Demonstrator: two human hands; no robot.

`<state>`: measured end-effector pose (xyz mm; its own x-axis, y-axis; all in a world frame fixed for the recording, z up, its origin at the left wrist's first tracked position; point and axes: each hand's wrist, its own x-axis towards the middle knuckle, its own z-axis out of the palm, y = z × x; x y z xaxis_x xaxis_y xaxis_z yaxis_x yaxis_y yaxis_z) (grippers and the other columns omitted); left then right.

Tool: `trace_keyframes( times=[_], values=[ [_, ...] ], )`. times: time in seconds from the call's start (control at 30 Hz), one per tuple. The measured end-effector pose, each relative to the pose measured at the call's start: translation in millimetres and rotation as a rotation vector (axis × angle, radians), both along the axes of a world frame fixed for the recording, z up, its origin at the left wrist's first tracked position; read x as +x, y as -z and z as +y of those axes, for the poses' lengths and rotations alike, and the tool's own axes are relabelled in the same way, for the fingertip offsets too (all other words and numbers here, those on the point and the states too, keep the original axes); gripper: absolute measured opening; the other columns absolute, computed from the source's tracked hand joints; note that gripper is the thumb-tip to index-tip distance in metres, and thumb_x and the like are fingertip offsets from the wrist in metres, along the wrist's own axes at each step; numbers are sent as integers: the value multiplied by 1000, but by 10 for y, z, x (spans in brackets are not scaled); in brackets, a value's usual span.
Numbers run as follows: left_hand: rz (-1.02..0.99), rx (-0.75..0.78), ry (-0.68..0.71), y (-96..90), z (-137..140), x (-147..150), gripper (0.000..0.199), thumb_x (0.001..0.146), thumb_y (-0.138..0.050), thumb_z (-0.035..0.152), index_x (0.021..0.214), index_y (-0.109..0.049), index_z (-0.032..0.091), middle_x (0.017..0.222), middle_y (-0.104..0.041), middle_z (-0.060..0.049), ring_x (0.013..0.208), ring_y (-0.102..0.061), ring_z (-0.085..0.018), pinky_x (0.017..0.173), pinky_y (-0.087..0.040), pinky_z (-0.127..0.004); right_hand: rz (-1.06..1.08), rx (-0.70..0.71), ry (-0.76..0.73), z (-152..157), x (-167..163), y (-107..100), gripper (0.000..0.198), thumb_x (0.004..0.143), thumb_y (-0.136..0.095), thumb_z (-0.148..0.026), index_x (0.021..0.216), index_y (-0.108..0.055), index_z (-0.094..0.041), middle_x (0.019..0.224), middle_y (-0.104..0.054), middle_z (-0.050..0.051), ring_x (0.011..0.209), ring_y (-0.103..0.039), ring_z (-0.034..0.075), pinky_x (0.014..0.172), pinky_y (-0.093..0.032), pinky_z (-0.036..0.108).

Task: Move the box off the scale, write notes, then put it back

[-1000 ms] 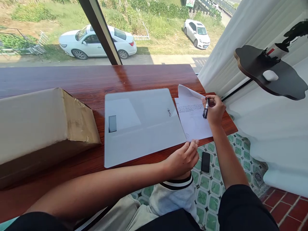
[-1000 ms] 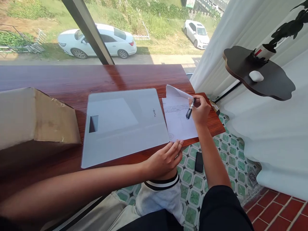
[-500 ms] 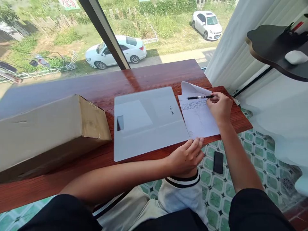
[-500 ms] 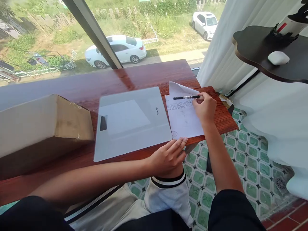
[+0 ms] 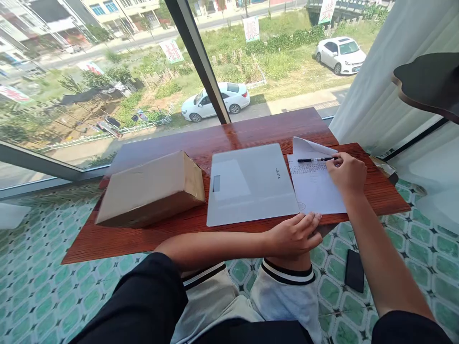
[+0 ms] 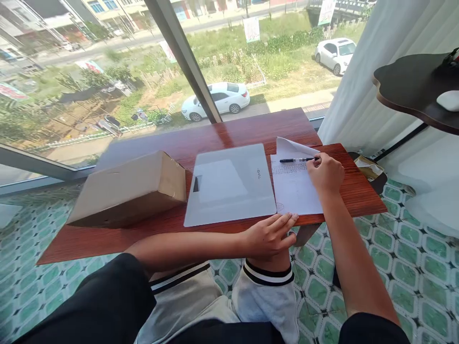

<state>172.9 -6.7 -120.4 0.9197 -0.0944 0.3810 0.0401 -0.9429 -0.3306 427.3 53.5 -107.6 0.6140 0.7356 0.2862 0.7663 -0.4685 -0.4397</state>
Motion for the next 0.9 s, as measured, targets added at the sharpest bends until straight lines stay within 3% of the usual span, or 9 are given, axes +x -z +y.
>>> trace_keyframes(
  times=[0.2,0.43,0.63,0.9],
  values=[
    [11,-28,35,-6,40,-10,26,92,-52,28,114,-60,16,141,-63,-24,126,-64,-29,102,-48,-38,-58,-110,20,-1,-10,-2,32,87,-53,-37,106,-75,-23,93,-74,10,84,-64,28,69,-31,33],
    [20,-16,167,-108,177,-146,23,100,-50,31,113,-64,19,140,-65,-15,123,-64,-22,101,-50,-35,-111,-127,47,19,1,30,33,93,-45,-43,105,-66,-20,88,-71,11,72,-57,23,64,-18,32],
    [-82,48,231,-249,300,-594,17,96,-58,31,109,-66,22,125,-70,-7,100,-63,-15,88,-50,-31,-171,-144,31,12,-6,24,42,98,-35,-43,104,-67,-17,87,-69,15,73,-59,24,65,-21,32],
    [-187,194,77,-430,463,-1283,17,90,-68,34,104,-66,26,109,-71,-1,91,-57,-12,83,-47,-29,-160,-168,10,-7,-35,-36,47,97,-31,-41,106,-69,-14,91,-69,20,76,-61,27,71,-35,34]
  ],
)
